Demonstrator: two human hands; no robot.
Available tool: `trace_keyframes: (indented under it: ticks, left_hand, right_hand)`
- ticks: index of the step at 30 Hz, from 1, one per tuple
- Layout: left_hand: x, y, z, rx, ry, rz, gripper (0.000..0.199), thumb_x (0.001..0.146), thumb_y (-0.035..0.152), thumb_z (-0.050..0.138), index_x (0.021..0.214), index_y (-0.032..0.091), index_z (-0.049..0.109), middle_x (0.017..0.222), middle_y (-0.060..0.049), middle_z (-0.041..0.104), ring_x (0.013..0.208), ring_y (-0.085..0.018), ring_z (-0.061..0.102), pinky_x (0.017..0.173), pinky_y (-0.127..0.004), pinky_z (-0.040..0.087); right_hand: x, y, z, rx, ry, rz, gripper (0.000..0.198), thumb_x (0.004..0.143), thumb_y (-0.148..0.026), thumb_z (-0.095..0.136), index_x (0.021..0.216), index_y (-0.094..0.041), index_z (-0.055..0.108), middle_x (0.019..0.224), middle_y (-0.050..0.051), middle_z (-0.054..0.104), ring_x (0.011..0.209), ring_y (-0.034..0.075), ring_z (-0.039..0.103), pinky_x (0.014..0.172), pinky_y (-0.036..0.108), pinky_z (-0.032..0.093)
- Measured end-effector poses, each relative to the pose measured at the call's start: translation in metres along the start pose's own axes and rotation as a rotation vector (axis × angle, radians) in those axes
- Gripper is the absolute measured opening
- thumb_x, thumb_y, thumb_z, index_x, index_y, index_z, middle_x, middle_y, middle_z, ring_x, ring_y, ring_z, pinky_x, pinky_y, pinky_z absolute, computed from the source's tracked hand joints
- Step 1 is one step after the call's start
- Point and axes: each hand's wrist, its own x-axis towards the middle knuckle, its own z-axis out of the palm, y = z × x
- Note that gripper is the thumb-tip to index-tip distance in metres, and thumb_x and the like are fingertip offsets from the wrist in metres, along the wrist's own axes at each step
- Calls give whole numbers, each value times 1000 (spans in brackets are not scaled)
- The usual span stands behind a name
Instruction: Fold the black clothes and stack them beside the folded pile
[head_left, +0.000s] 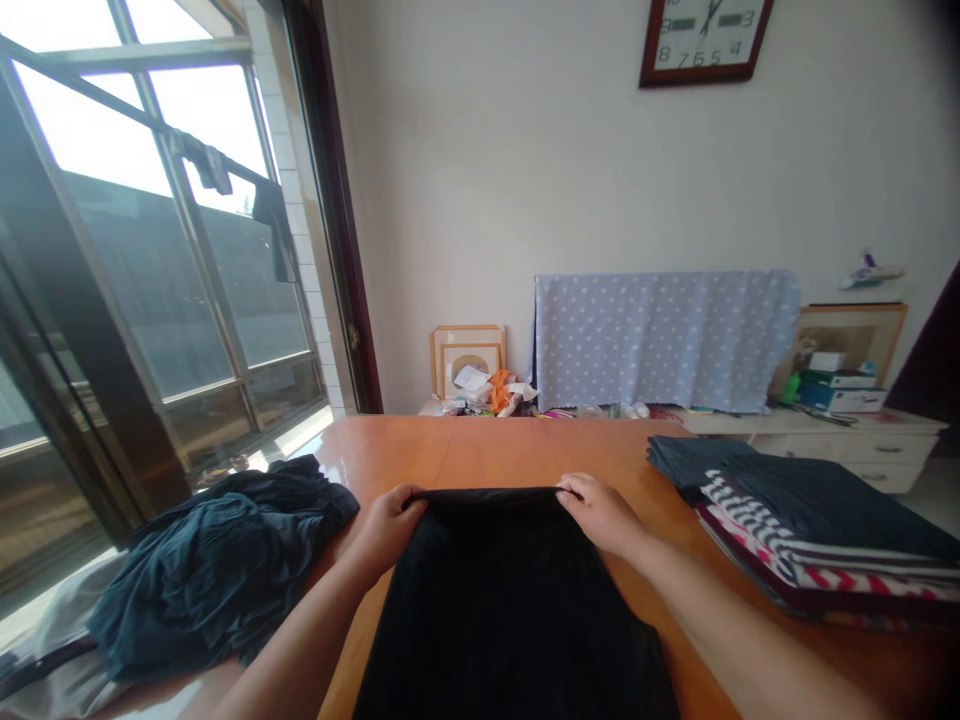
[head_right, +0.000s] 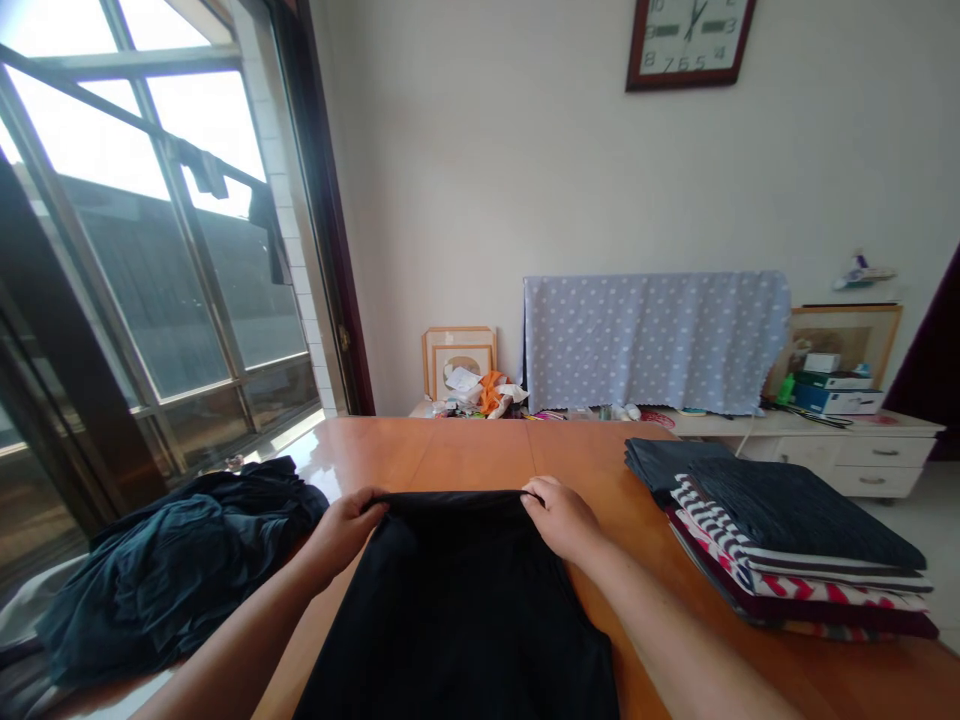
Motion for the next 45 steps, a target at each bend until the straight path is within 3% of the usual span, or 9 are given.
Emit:
trace_keyframes:
  ticks: [5, 9, 14, 18, 22, 28, 36, 39, 45]
  left_hand:
    - [-46, 2, -5, 111, -138, -18, 28, 81, 40, 55, 91, 21, 72, 88, -2, 74, 87, -22, 66, 78, -29, 48]
    - [-61, 5, -8, 215, -249, -52, 35, 82, 49, 55, 90, 21, 73, 89, -3, 75, 86, -23, 67, 75, -28, 47]
    - [-57, 21, -16, 460, -93, -83, 48, 85, 65, 49, 82, 23, 72, 85, -5, 73, 86, -24, 65, 73, -28, 43]
    - [-59, 40, -10, 557, -184, 80, 32, 83, 53, 58, 92, 26, 73, 97, -6, 72, 96, -27, 62, 81, -32, 43]
    - [-65, 52, -1, 625, -293, 79, 26, 74, 34, 67, 99, 28, 72, 105, -6, 69, 103, -29, 61, 83, -34, 44]
    - [-56, 48, 1, 669, -272, 78, 13, 83, 23, 54, 83, 25, 67, 98, -6, 70, 91, -25, 65, 79, -32, 42]
    - [-42, 1, -10, 486, -243, 131, 19, 90, 38, 54, 94, 26, 68, 93, -2, 71, 90, -21, 64, 76, -27, 40]
    - [-47, 0, -15, 462, -299, 115, 29, 85, 54, 60, 88, 27, 71, 92, -1, 72, 87, -22, 65, 72, -27, 39]
    - [-37, 18, -1, 473, -94, 153, 45, 96, 54, 41, 74, 24, 65, 77, -4, 69, 74, -21, 63, 67, -30, 39]
  right_hand:
    - [-45, -5, 4, -124, -81, 17, 25, 91, -36, 50, 101, -31, 73, 125, 2, 65, 101, 20, 64, 88, 30, 45]
    - [-59, -15, -3, -162, -160, 41, 24, 91, -40, 52, 97, -32, 74, 117, 1, 68, 92, 19, 64, 81, 30, 44]
    - [-55, -29, -23, -180, -121, 141, 27, 92, -46, 49, 93, -30, 71, 99, 0, 70, 79, 17, 61, 69, 28, 39]
    - [-54, -27, -21, -196, -203, 10, 23, 82, -34, 61, 103, -31, 69, 109, 1, 69, 100, 22, 59, 81, 31, 40]
    - [-56, -21, -4, -260, -222, -31, 32, 78, -30, 65, 110, -30, 68, 123, 3, 66, 113, 26, 53, 95, 38, 35]
    - [-39, -21, 4, -300, -173, -13, 15, 88, -28, 56, 93, -27, 70, 107, 4, 71, 110, 25, 53, 91, 38, 33]
    - [-39, -28, -16, -252, -161, -95, 17, 89, -38, 59, 93, -27, 71, 105, 4, 72, 108, 25, 56, 93, 36, 34]
    - [-48, -25, -20, -187, -246, -89, 27, 87, -53, 62, 86, -27, 72, 99, 4, 73, 100, 24, 60, 91, 35, 37]
    - [-32, -40, -13, -92, -106, 13, 47, 99, -53, 35, 80, -24, 67, 83, 5, 71, 80, 20, 63, 73, 28, 41]
